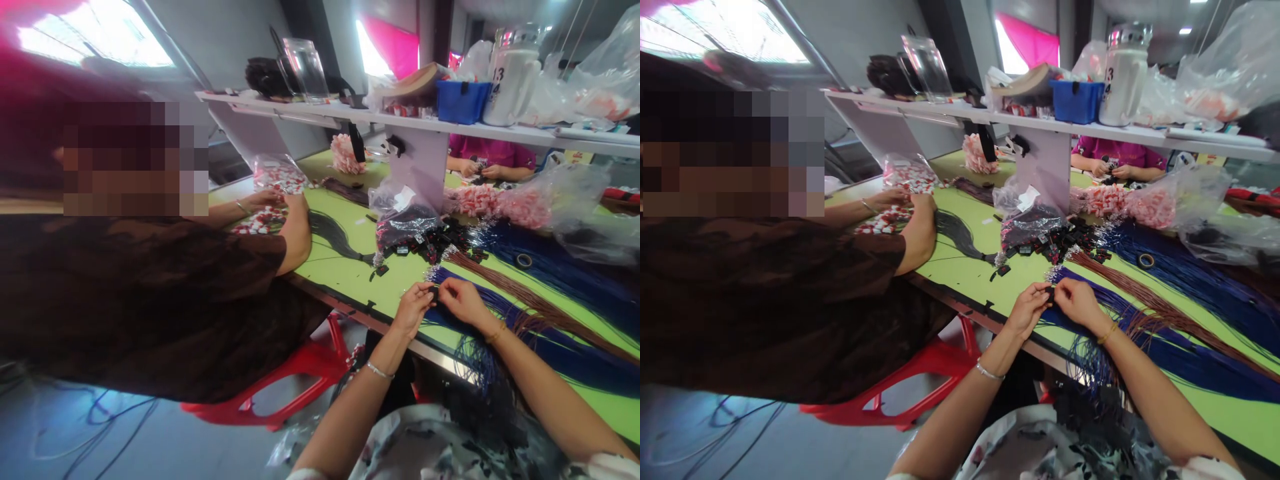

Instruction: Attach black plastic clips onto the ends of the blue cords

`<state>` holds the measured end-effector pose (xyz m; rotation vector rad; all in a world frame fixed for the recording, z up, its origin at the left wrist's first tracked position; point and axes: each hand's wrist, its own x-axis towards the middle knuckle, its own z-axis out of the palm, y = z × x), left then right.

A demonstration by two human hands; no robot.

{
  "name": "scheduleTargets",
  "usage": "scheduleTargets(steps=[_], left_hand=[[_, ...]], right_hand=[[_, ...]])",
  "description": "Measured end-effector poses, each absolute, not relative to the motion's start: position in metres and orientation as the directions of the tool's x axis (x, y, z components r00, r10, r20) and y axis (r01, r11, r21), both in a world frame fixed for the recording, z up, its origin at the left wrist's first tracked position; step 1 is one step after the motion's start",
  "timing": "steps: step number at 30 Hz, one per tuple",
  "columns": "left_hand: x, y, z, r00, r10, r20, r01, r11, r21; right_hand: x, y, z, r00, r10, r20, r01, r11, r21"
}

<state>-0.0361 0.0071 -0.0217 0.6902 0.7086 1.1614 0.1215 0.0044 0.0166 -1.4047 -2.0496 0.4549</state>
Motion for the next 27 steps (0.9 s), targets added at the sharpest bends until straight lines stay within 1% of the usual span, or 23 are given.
scheduleTargets(steps=[1,2,4,5,6,8,13,18,20,25,27], left_hand=[[-0.036,0.007,-0.022,0.242,0.961,-0.135,-0.557,0.252,0.792],[-0.036,0.007,-0.022,0.242,0.961,-0.135,-0.554,0.251,0.794],[-0.035,0.008,-0.022,0.246,0.96,-0.132,-0.55,0.251,0.797],[-0.035,0.008,-0.022,0.25,0.959,-0.132,-0.546,0.252,0.799],[-0.034,0.008,-0.021,0.253,0.958,-0.135,-0.541,0.255,0.801],[-0.033,0.009,-0.019,0.255,0.957,-0.139,-0.532,0.258,0.806],[-0.028,0.02,-0.015,0.274,0.957,-0.098,-0.544,0.239,0.805],[-0.026,0.031,-0.023,0.276,0.948,-0.158,-0.57,0.294,0.767],[-0.026,0.031,-0.027,0.283,0.946,-0.161,-0.588,0.303,0.75],[-0.028,0.031,-0.03,0.315,0.939,-0.139,-0.628,0.316,0.712],[-0.028,0.031,-0.031,0.328,0.935,-0.131,-0.64,0.322,0.697]], right_hand=[[0.13,0.009,0.018,-0.219,0.936,0.275,0.731,0.344,-0.59],[0.138,0.014,0.019,-0.155,0.95,0.271,0.776,0.287,-0.562],[0.154,0.023,0.018,-0.048,0.974,0.223,0.883,0.146,-0.447],[0.159,0.027,0.016,-0.022,0.982,0.186,0.913,0.096,-0.398],[0.164,0.03,0.013,-0.01,0.988,0.154,0.929,0.066,-0.364],[0.168,0.034,0.006,-0.019,0.992,0.127,0.935,0.063,-0.349],[0.173,0.038,-0.003,-0.056,0.981,0.183,0.895,0.131,-0.426],[0.174,0.036,0.003,0.013,0.967,0.254,0.862,0.118,-0.494],[0.167,0.036,0.01,0.016,0.964,0.266,0.834,0.134,-0.535],[0.133,0.041,0.037,-0.115,0.94,0.322,0.688,0.309,-0.657],[0.121,0.044,0.045,-0.143,0.931,0.336,0.622,0.349,-0.701]])
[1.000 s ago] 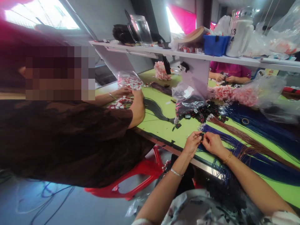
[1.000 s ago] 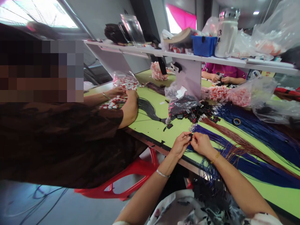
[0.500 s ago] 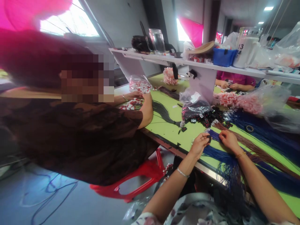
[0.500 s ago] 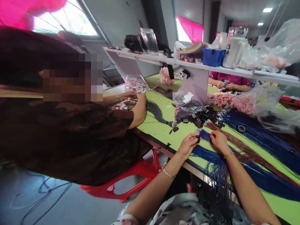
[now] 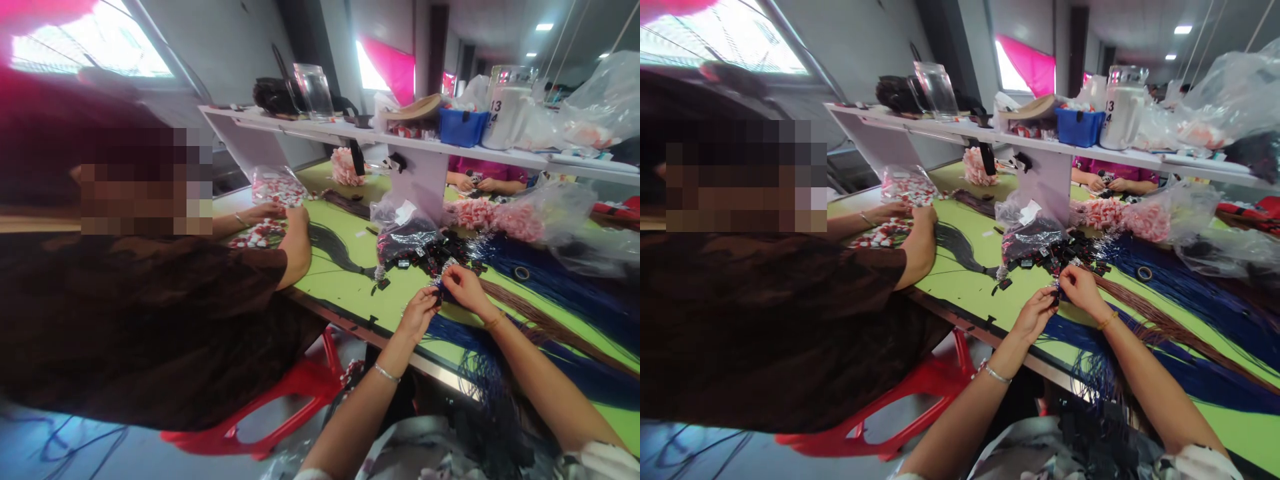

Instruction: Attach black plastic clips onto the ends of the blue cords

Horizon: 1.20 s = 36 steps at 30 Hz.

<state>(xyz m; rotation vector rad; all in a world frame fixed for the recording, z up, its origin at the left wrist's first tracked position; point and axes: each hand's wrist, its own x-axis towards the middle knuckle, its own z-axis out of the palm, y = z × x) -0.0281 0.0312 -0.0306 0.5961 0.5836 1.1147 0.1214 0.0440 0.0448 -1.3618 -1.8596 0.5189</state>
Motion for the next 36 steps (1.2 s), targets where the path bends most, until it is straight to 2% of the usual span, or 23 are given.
scheduleTargets(steps=[6,9,19,28,36], left_hand=[[-0.029,0.029,-0.029,0.353,0.93,-0.106,-0.665,0.329,0.67],[-0.03,0.028,-0.027,0.358,0.927,-0.111,-0.683,0.341,0.646],[-0.033,0.024,-0.022,0.372,0.921,-0.112,-0.687,0.355,0.634],[-0.034,0.024,-0.022,0.385,0.918,-0.097,-0.668,0.35,0.657],[-0.032,0.022,-0.022,0.366,0.924,-0.112,-0.61,0.329,0.72]], right_hand=[[0.117,0.034,0.041,-0.148,0.947,0.285,0.502,0.32,-0.803],[0.121,0.022,0.032,-0.112,0.965,0.236,0.504,0.26,-0.824],[0.121,0.007,0.012,-0.059,0.974,0.221,0.665,0.203,-0.719],[0.119,0.005,0.015,-0.06,0.98,0.189,0.676,0.179,-0.715],[0.118,0.006,0.012,-0.089,0.984,0.153,0.617,0.175,-0.768]])
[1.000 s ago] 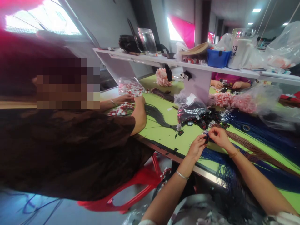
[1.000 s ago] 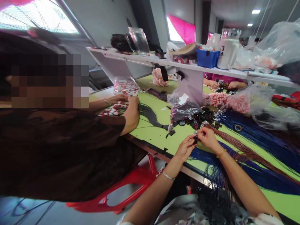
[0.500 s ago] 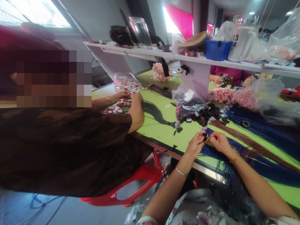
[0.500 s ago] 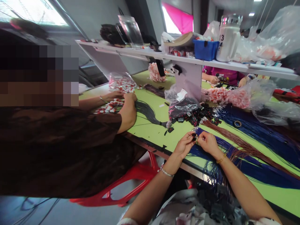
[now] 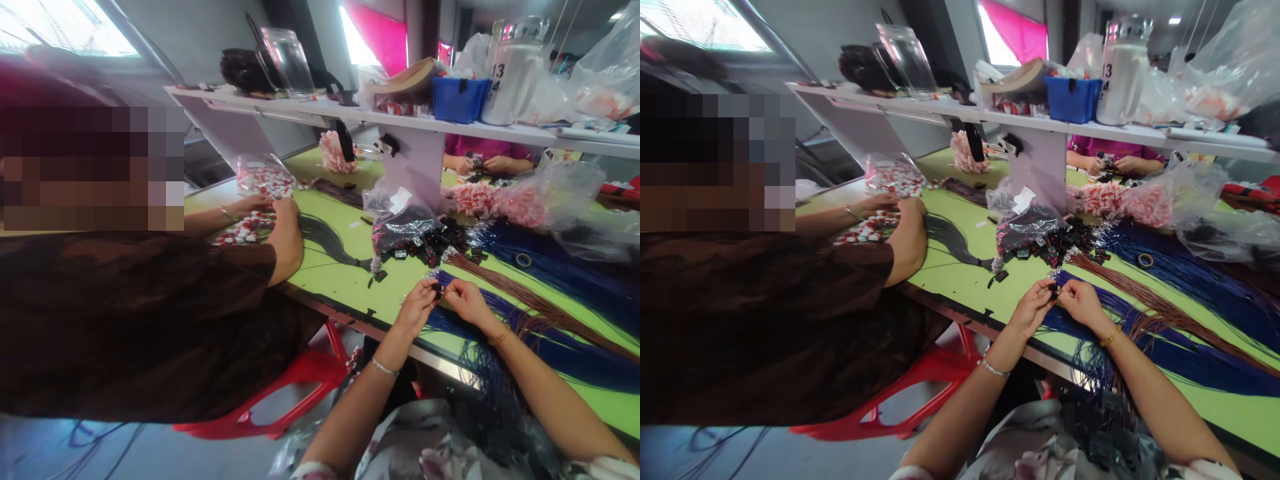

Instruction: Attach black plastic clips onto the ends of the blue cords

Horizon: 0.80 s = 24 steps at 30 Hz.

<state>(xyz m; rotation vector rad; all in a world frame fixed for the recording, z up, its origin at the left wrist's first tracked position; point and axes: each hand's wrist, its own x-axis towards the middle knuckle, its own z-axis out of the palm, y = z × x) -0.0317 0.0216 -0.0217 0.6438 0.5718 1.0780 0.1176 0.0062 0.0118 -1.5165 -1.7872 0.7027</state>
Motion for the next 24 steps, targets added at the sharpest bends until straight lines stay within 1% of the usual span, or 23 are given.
scheduleTargets(steps=[3,5,7,9,13,16,18,19,20,21,23,24], left_hand=[[-0.03,0.021,-0.021,0.339,0.931,-0.137,-0.555,0.315,0.769],[-0.029,0.021,-0.021,0.336,0.931,-0.144,-0.556,0.319,0.767],[-0.029,0.021,-0.02,0.336,0.93,-0.15,-0.574,0.328,0.75],[-0.029,0.022,-0.019,0.33,0.93,-0.163,-0.573,0.334,0.748],[-0.028,0.02,-0.018,0.308,0.934,-0.182,-0.521,0.325,0.789],[-0.026,0.019,-0.02,0.297,0.94,-0.17,-0.517,0.308,0.799],[-0.025,0.019,-0.021,0.293,0.942,-0.164,-0.524,0.302,0.796],[-0.025,0.019,-0.022,0.294,0.942,-0.165,-0.525,0.303,0.795],[-0.025,0.019,-0.022,0.295,0.941,-0.166,-0.526,0.305,0.794],[-0.026,0.019,-0.021,0.298,0.939,-0.169,-0.527,0.31,0.791],[-0.027,0.019,-0.02,0.306,0.936,-0.172,-0.532,0.318,0.785],[-0.027,0.019,-0.019,0.308,0.936,-0.172,-0.536,0.32,0.781]], right_hand=[[0.118,0.005,0.014,-0.136,0.967,0.213,0.646,0.25,-0.721],[0.12,0.004,0.017,-0.183,0.948,0.259,0.666,0.313,-0.677],[0.12,0.003,0.02,-0.215,0.939,0.267,0.672,0.341,-0.657],[0.119,0.002,0.02,-0.21,0.942,0.261,0.681,0.332,-0.652],[0.116,0.001,0.016,-0.16,0.951,0.266,0.707,0.298,-0.642],[0.128,0.012,0.016,-0.193,0.956,0.222,0.69,0.293,-0.662],[0.143,0.027,0.019,-0.143,0.968,0.207,0.726,0.245,-0.642],[0.152,0.036,0.02,-0.076,0.975,0.209,0.778,0.189,-0.599],[0.16,0.045,0.021,0.006,0.977,0.212,0.845,0.108,-0.523],[0.168,0.053,0.021,0.078,0.975,0.207,0.907,0.017,-0.422],[0.181,0.067,0.018,0.171,0.97,0.172,0.962,-0.126,-0.241],[0.185,0.071,0.015,0.186,0.972,0.146,0.97,-0.158,-0.187]])
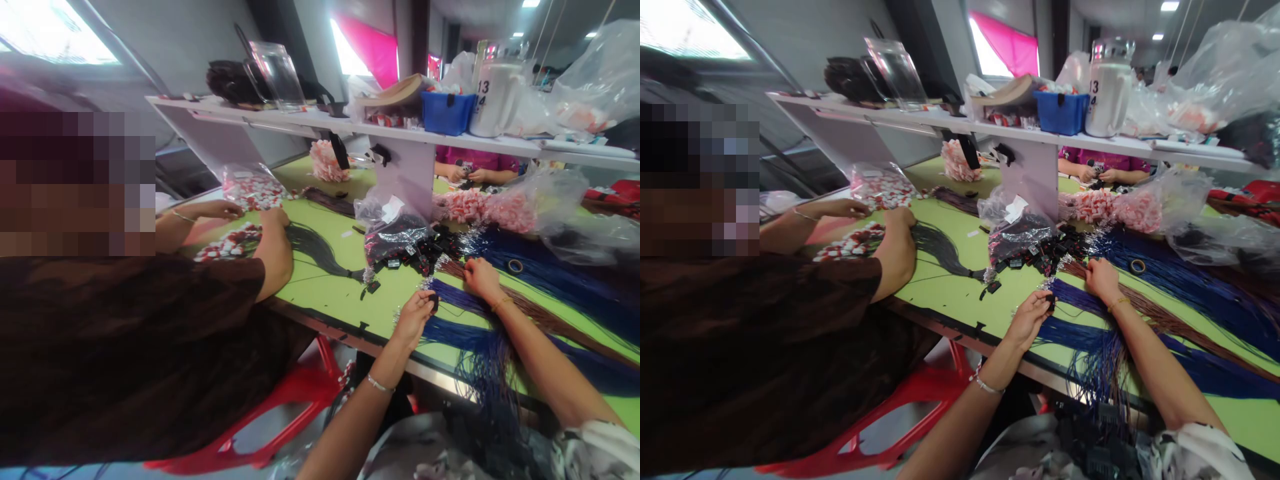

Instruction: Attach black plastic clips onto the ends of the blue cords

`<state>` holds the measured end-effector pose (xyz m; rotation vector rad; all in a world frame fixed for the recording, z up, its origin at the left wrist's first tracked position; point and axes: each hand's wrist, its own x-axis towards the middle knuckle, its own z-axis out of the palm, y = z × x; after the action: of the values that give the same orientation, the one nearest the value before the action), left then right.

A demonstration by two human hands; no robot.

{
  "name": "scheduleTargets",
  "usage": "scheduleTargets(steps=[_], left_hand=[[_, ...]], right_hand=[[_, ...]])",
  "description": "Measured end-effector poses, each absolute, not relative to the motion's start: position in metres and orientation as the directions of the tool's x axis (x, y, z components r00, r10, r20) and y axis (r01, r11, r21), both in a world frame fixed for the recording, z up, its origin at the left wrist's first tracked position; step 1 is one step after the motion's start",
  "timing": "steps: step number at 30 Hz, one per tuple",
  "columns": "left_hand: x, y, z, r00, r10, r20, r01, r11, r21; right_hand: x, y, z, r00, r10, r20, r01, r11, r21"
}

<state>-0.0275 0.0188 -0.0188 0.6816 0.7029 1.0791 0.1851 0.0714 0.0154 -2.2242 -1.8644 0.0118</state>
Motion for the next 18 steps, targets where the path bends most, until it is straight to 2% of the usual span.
scheduleTargets(steps=[3,12,16,18], left_hand=[[-0.029,0.018,-0.016,0.314,0.932,-0.178,-0.535,0.329,0.778],[-0.03,0.02,-0.021,0.331,0.927,-0.175,-0.524,0.335,0.783],[-0.03,0.02,-0.018,0.322,0.928,-0.188,-0.515,0.338,0.788],[-0.028,0.02,-0.015,0.315,0.931,-0.183,-0.516,0.33,0.79]], right_hand=[[0.192,0.076,0.007,0.16,0.982,0.098,0.975,-0.142,-0.172],[0.196,0.071,0.009,0.082,0.989,0.124,0.99,-0.067,-0.124],[0.194,0.069,0.022,0.036,0.98,0.194,0.999,-0.035,-0.007],[0.192,0.069,0.028,0.047,0.979,0.197,0.999,-0.047,-0.006]])
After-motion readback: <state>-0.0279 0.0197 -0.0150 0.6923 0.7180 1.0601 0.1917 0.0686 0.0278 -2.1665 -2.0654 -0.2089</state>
